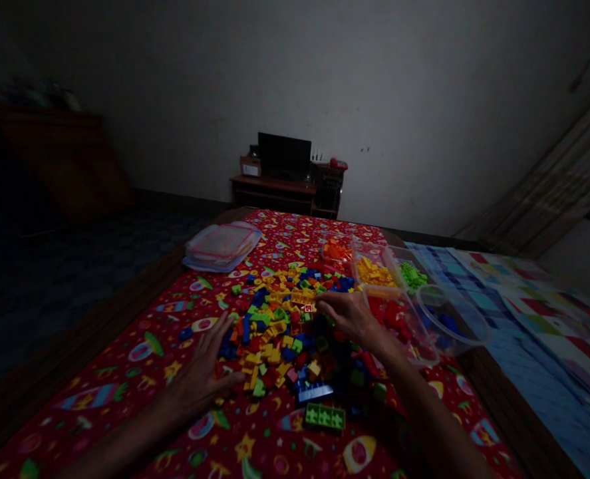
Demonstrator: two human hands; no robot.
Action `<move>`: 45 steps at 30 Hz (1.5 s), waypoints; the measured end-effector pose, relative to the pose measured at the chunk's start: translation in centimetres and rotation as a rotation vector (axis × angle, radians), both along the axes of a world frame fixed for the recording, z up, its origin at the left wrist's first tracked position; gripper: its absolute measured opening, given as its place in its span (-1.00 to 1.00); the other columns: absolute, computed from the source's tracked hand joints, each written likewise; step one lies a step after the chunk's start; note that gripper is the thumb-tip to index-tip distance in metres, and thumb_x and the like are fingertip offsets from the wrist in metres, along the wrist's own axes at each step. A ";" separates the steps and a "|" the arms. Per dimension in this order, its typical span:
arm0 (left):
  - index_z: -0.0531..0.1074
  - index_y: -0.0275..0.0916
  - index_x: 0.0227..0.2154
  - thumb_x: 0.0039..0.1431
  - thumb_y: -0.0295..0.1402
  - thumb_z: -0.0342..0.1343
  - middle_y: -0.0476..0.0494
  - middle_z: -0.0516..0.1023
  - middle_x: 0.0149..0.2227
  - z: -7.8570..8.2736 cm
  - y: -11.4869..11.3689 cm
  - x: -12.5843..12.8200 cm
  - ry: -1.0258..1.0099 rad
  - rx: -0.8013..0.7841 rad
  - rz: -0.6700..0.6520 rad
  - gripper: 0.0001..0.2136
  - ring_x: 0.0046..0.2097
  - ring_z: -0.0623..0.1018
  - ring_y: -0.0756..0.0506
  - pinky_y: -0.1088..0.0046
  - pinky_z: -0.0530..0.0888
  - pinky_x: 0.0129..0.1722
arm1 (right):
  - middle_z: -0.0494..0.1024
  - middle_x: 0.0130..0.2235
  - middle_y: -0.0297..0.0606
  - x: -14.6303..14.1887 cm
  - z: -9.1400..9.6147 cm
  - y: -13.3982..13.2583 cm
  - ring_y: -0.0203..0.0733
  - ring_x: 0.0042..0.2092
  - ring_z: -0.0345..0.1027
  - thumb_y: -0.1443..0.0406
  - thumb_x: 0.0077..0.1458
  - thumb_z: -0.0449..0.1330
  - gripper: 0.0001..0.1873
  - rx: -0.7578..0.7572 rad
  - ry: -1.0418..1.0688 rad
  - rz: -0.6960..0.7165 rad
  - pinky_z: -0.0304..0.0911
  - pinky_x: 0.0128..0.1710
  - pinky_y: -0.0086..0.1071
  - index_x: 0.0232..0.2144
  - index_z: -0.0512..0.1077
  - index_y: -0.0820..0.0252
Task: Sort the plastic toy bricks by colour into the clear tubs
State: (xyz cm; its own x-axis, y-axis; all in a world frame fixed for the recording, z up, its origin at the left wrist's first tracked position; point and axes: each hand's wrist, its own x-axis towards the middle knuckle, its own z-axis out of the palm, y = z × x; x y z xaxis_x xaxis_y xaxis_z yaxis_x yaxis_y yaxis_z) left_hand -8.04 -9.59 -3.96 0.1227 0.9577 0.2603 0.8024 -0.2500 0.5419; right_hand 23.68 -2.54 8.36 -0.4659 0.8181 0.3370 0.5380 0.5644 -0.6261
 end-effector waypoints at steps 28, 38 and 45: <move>0.45 -0.25 -0.03 0.18 0.02 -0.10 -0.22 0.54 -0.01 11.4 9.4 7.7 -0.364 0.009 -0.156 -0.49 0.01 0.51 -0.23 0.21 0.42 0.04 | 0.62 -0.27 -0.18 0.8 -0.9 -0.4 -0.19 -0.26 0.50 0.44 0.15 0.05 -0.72 0.087 -0.015 -0.022 0.27 -0.30 -0.45 -0.21 0.54 0.20; 0.38 -0.08 0.06 0.15 -0.13 0.09 -0.18 0.46 0.02 5.1 0.9 3.4 0.095 -0.085 -0.336 -0.58 0.00 0.50 -0.19 0.37 0.47 -0.06 | 0.60 -0.24 -0.22 -0.3 -1.7 -1.0 -0.22 -0.26 0.46 0.48 0.07 0.12 -0.67 0.128 -0.124 0.069 0.20 -0.30 -0.48 -0.12 0.49 0.16; 0.43 -0.15 -0.01 0.13 -0.15 0.07 -0.17 0.54 -0.08 7.1 5.2 6.5 -0.040 -0.008 -0.284 -0.62 -0.17 0.56 -0.15 0.35 0.50 -0.19 | 0.60 -0.22 -0.22 0.1 -1.8 -0.9 -0.20 -0.23 0.47 0.49 0.06 0.10 -0.63 0.139 -0.135 0.056 0.19 -0.28 -0.47 -0.09 0.47 0.17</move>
State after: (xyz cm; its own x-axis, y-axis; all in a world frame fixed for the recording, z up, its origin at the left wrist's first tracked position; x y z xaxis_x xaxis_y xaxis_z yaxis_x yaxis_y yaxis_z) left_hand -1.55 -4.42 3.10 0.3764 0.8885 0.2625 0.6786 -0.4573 0.5748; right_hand 23.78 -3.49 6.56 -0.5584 0.7395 0.3759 0.5772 0.6718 -0.4642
